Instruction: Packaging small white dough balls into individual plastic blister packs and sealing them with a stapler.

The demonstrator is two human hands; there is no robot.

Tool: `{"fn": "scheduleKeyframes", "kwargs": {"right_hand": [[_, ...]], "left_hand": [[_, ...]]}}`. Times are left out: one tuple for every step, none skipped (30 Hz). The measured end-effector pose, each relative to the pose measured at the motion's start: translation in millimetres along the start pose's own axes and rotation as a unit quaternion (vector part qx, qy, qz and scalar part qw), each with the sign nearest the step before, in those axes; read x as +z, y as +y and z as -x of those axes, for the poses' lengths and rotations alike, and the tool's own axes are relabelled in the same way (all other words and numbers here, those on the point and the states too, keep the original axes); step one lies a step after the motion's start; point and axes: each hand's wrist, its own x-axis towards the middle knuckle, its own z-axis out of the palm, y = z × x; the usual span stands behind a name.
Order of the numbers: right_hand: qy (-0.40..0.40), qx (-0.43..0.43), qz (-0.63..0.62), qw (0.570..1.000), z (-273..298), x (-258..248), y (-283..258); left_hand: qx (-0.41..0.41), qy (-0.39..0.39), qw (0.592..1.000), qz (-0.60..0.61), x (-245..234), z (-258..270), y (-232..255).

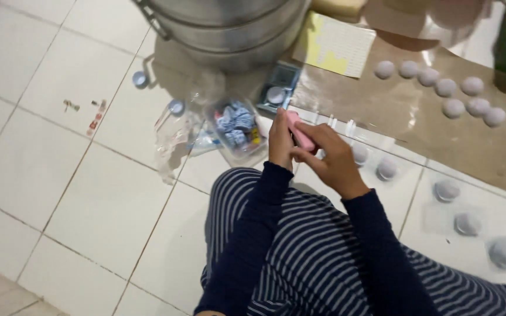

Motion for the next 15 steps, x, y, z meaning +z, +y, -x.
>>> {"fn": "scheduleKeyframes", "kwargs": {"right_hand": [[-0.01, -0.002, -0.001, 1.0, -7.5, 4.9, 0.0], [-0.01, 0.014, -0.021, 1.0, -13.9, 8.1, 0.2], [-0.011, 0.031, -0.04, 0.999, -20.0, 10.0, 0.8], [-0.015, 0.031, -0.038, 0.999, -26.7, 13.9, -3.5], [-0.02, 0.031, -0.043, 0.998, -32.9, 17.0, -7.4], [-0.025, 0.031, -0.048, 0.998, -39.1, 20.4, -11.0], [-0.028, 0.031, -0.047, 0.998, -44.8, 24.3, -14.2], [-0.032, 0.034, -0.053, 0.998, -49.2, 29.3, -17.9], [-0.036, 0.037, -0.059, 0.997, -53.1, 34.2, -21.4], [-0.041, 0.038, -0.061, 0.997, -59.3, 32.1, -12.3], [0.004, 0.078, -0.074, 0.994, -65.3, 30.0, -3.1], [0.049, 0.117, -0.089, 0.988, -71.5, 28.5, 6.0], [0.045, 0.118, -0.091, 0.988, -85.2, 29.3, 4.9], [0.039, 0.105, -0.069, 0.991, -97.4, 28.8, 3.7], [0.033, 0.093, -0.047, 0.994, -109.5, 27.6, 2.8]], "left_hand": [[-0.001, 0.007, 1.0, 0.007, 6.1, 20.0, 26.0], [0.025, 0.0, 0.999, -0.022, 14.4, 39.6, 51.7], [0.051, -0.008, 0.997, -0.051, 23.8, 59.5, 77.1], [0.049, -0.007, 0.998, -0.046, 19.6, 57.8, 83.3], [0.068, -0.006, 0.993, -0.091, 16.1, 56.6, 89.0], [0.088, -0.005, 0.987, -0.137, 12.4, 55.0, 94.8], [0.087, -0.004, 0.987, -0.134, 10.4, 56.5, 103.9], [0.07, -0.016, 0.99, -0.12, 6.7, 59.0, 112.5], [0.054, -0.027, 0.993, -0.105, 3.0, 61.7, 120.8], [0.052, -0.022, 0.993, -0.103, 0.8, 68.4, 126.8], [0.053, -0.033, 0.988, -0.145, -1.1, 75.5, 132.6], [0.054, -0.043, 0.98, -0.187, -3.2, 82.5, 139.0], [0.053, -0.038, 0.98, -0.186, -10.8, 73.9, 134.8], [0.086, -0.091, 0.982, -0.144, -17.5, 66.4, 129.8], [0.119, -0.143, 0.977, -0.102, -23.5, 59.3, 124.5]]}}
